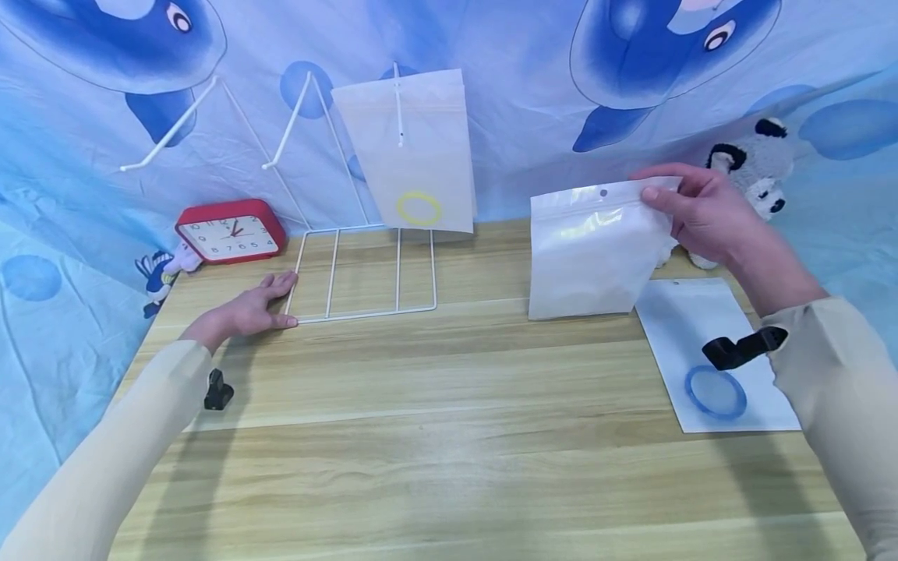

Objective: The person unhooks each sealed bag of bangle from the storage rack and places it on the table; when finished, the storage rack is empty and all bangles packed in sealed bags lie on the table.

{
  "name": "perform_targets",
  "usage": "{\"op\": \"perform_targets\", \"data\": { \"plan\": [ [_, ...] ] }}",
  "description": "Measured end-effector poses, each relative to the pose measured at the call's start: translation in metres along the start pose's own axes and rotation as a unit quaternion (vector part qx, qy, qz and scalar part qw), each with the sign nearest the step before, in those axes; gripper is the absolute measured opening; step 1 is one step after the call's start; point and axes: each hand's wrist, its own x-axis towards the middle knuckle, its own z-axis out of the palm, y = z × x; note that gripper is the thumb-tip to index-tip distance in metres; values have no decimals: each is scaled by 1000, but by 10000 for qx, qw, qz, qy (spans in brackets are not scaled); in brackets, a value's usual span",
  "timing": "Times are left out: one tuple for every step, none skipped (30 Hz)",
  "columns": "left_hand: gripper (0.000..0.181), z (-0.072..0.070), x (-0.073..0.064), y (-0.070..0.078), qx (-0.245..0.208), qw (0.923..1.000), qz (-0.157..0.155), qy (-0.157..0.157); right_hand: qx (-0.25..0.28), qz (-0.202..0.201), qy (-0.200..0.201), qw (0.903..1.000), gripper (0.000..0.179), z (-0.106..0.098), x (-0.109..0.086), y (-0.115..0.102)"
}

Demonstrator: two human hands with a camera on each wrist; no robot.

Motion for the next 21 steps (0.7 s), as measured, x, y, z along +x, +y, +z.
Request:
{"op": "perform_targets", "data": {
  "plan": [
    [97,0,0,0,4,10000,-9,-3,-20,51,52,10000,29,-2,2,1],
    [97,0,0,0,5,10000,-18,-8,-114,126,137,9998,30,-4,4,1],
    [97,0,0,0,-1,10000,-33,-12,-264,187,255,9992,31,-6,6,1],
    [97,0,0,0,-10,10000,-37,-13,-471,254,384,9978,31,-7,9,2],
    [97,0,0,0,-16,10000,-35,-18,-774,283,533,9952,29,-7,11,2],
    [97,0,0,0,-18,10000,-32,-21,-1025,330,640,9921,29,-7,14,2],
    [97,0,1,0,-30,10000,-32,-21,-1248,380,751,9886,27,-7,18,3],
    [97,0,0,-1,-41,10000,-29,-23,-1457,420,871,9846,25,-5,22,3],
    [97,1,0,-1,-51,10000,-26,-24,-1571,454,944,9820,24,-4,27,3],
    [97,1,0,-1,-44,10000,-16,-24,-1660,468,990,9800,23,-2,31,3],
    [96,1,0,-1,-38,10000,-23,-22,-1726,496,1044,9782,23,1,36,3],
    [96,1,0,-1,-29,10000,-28,-15,-1664,547,1055,9789,24,3,41,3],
    [96,1,-1,-1,-31,10000,-33,-6,-1666,570,1087,9783,24,5,46,3],
    [96,1,-1,-1,-21,10000,-39,3,-1579,599,1077,9797,25,6,50,3],
    [96,1,-1,-1,-18,10000,-48,9,-1513,604,1036,9812,26,7,54,3],
    [96,2,-1,-1,-10,10000,-66,12,-1508,594,1022,9815,26,8,58,4],
    [96,2,-1,-1,-8,10000,-86,19,-1488,589,1001,9820,25,8,62,5],
    [96,2,0,-1,-13,10000,-94,21,-1424,567,948,9836,24,8,65,6],
    [96,1,0,-1,-29,9999,-100,19,-1396,531,910,9846,22,7,68,8],
    [96,1,1,-1,-28,9999,-113,15,-1320,510,877,9860,21,6,70,10],
    [96,1,1,-1,-27,9999,-115,10,-1319,487,852,9864,19,6,72,11]
  ]
}}
